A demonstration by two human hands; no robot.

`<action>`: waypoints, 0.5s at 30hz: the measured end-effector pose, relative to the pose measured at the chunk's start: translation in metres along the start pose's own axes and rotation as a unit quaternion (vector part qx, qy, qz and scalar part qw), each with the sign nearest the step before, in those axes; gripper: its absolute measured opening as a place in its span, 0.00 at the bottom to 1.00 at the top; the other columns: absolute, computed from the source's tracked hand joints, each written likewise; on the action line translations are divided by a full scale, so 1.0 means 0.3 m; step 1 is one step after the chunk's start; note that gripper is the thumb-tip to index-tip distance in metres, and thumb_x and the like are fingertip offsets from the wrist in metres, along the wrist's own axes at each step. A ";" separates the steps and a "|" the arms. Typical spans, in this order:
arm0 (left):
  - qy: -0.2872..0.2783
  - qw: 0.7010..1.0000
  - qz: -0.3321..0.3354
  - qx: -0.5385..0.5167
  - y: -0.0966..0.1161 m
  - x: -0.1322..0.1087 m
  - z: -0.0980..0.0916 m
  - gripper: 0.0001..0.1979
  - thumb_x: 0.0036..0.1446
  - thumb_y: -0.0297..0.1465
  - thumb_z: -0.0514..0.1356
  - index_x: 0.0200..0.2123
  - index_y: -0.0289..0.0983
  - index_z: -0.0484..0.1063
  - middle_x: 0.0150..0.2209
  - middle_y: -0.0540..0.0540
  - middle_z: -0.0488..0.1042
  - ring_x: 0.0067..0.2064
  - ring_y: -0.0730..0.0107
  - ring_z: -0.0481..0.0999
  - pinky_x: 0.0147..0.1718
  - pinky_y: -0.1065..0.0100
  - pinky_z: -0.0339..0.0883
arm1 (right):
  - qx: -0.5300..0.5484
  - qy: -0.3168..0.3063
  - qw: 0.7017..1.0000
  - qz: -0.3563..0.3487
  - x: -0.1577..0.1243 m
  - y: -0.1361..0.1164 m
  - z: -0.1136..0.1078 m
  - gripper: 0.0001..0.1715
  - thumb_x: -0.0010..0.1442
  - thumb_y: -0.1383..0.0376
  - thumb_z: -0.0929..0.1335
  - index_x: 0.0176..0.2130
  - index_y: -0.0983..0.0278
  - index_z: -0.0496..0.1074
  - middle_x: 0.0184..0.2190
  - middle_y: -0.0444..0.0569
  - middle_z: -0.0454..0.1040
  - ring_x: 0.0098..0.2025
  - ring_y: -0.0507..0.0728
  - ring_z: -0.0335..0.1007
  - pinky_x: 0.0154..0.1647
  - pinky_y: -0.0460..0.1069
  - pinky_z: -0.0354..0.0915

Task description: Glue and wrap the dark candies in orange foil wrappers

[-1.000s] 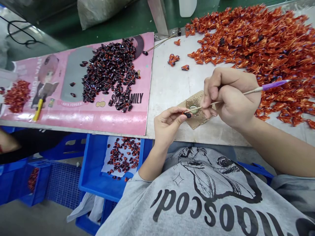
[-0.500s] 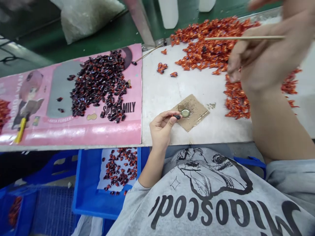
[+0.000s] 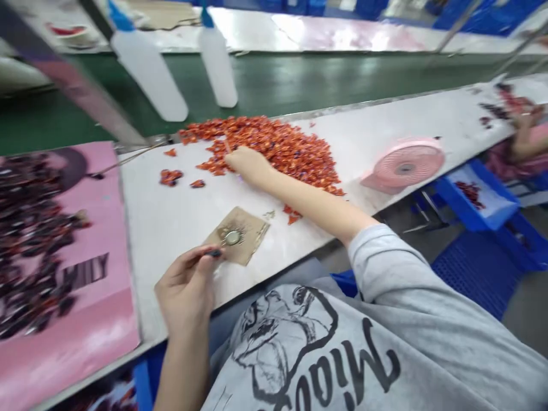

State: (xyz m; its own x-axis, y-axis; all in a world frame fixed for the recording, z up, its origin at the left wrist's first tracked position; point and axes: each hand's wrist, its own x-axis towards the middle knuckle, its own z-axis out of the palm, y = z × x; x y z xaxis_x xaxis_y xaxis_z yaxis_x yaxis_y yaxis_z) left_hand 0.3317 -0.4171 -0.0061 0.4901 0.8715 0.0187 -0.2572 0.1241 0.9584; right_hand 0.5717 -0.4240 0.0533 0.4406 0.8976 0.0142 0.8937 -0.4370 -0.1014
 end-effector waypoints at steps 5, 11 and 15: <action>0.010 1.000 0.000 0.009 0.048 -0.010 0.018 0.16 0.35 0.38 0.78 0.27 0.38 0.80 0.27 0.52 0.81 0.30 0.72 0.80 0.34 0.70 0.79 | 0.013 0.049 0.999 0.001 -0.076 0.000 -0.070 0.11 0.69 0.72 0.65 0.50 0.70 0.72 0.52 0.51 0.74 0.54 0.57 0.73 0.57 0.57 0.72; -0.066 0.997 -0.029 -0.029 0.125 -0.040 0.086 0.12 0.39 0.34 0.77 0.27 0.39 0.80 0.34 0.50 0.84 0.39 0.69 0.84 0.42 0.73 0.80 | 0.239 0.034 0.966 -0.097 -0.311 -0.030 -0.066 0.03 0.67 0.67 0.68 0.39 0.66 0.68 0.36 0.40 0.77 0.37 0.44 0.76 0.41 0.37 0.71; -0.144 0.986 -0.079 -0.043 0.155 -0.070 0.116 0.10 0.42 0.36 0.77 0.28 0.41 0.82 0.38 0.48 0.85 0.48 0.65 0.84 0.46 0.74 0.79 | 0.640 0.019 0.767 -0.051 -0.467 -0.061 -0.004 0.23 0.53 0.54 0.78 0.32 0.68 0.69 0.27 0.42 0.74 0.27 0.47 0.70 0.31 0.43 0.69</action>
State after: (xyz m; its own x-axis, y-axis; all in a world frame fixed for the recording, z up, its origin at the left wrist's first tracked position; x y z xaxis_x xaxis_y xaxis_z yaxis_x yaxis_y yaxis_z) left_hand 0.3385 -0.4461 0.0481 0.7421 0.6693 -0.0366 -0.2222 0.2972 0.9286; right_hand 0.4937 -0.5419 0.0544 0.3971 0.9108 0.1133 0.1199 0.0709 -0.9902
